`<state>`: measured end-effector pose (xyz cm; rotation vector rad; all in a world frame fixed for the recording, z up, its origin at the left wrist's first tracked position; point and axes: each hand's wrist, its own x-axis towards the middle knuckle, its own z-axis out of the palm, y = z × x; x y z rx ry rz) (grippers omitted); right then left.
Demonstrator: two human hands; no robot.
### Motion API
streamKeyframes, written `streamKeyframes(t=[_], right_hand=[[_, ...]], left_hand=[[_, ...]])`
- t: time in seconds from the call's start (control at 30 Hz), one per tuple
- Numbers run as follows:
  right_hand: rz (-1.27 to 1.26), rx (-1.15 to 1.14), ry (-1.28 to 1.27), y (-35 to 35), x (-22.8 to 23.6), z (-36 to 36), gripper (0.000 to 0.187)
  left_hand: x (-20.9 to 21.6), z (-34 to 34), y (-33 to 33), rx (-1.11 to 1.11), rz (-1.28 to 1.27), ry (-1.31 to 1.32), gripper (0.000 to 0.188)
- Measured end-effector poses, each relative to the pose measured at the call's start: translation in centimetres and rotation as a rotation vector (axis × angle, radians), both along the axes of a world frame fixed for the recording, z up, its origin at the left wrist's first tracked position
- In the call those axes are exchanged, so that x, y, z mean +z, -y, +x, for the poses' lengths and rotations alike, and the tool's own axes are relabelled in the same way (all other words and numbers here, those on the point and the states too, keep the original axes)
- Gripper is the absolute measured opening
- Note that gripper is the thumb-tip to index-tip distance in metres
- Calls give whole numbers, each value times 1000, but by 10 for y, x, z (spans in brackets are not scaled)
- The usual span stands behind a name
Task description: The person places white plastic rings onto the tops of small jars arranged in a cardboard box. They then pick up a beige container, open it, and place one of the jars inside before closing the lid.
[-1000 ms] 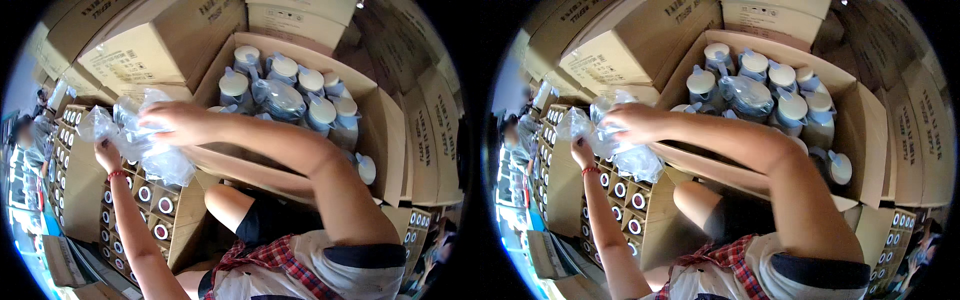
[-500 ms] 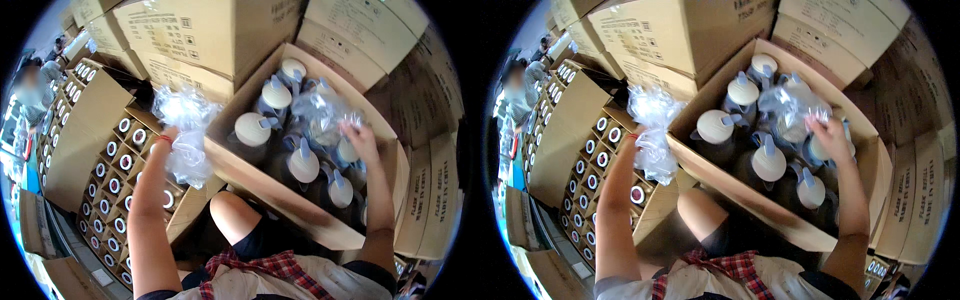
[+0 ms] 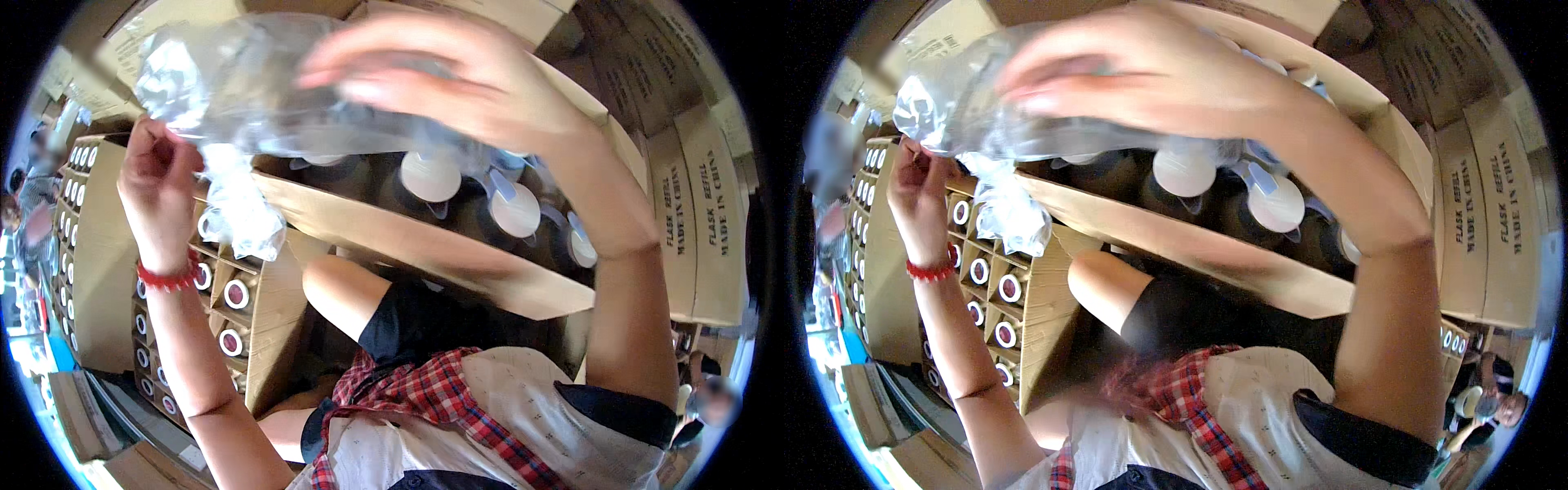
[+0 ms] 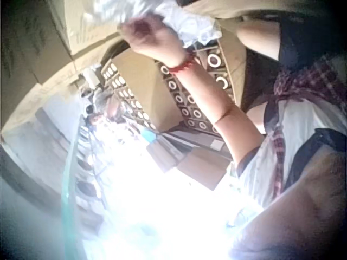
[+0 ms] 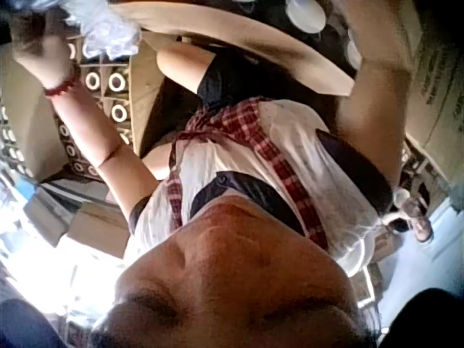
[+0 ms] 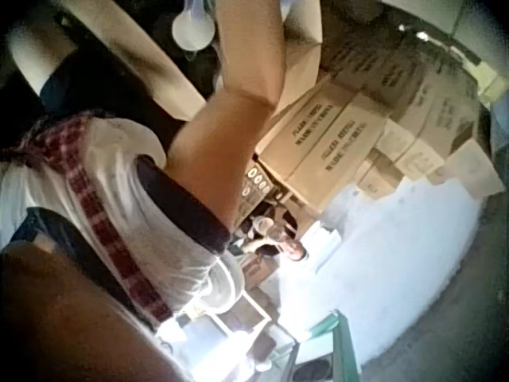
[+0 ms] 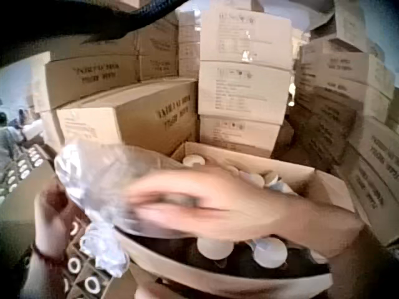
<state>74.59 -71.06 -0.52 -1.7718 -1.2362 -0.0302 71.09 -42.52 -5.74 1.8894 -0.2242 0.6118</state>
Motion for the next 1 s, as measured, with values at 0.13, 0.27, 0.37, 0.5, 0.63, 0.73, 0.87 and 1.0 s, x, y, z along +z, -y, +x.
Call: streamKeyframes(t=[0.13, 0.27, 0.37, 0.5, 0.63, 0.73, 0.87, 1.0], right_hand=[[-420, -484, -446, 104, -35, -19, 32], [-944, -634, -360, 220, -122, -51, 46], [-1334, -609, -480, 259, -161, -62, 58], [-1230, -688, -477, 242, -167, -72, 48], [-1130, -732, -394, 247, -181, -73, 42], [-1447, -693, -257, 254, -161, -84, 39], [-962, -881, -479, 251, -115, -84, 35], [-1001, -953, -5, 274, -25, -125, 33]], left_hand=[[-58, 47, -150, 578, 490, -147, 14], [-127, 98, -195, 619, 799, -571, 35], [-182, 109, -179, 443, 939, -626, 35], [-257, 110, -127, 163, 1073, -707, 35], [-296, 111, -103, 77, 1146, -797, 37], [-302, 110, -103, 29, 1143, -837, 40], [-285, 82, -152, 75, 1065, -760, 44], [-206, 42, -134, 184, 1004, -808, 45]])
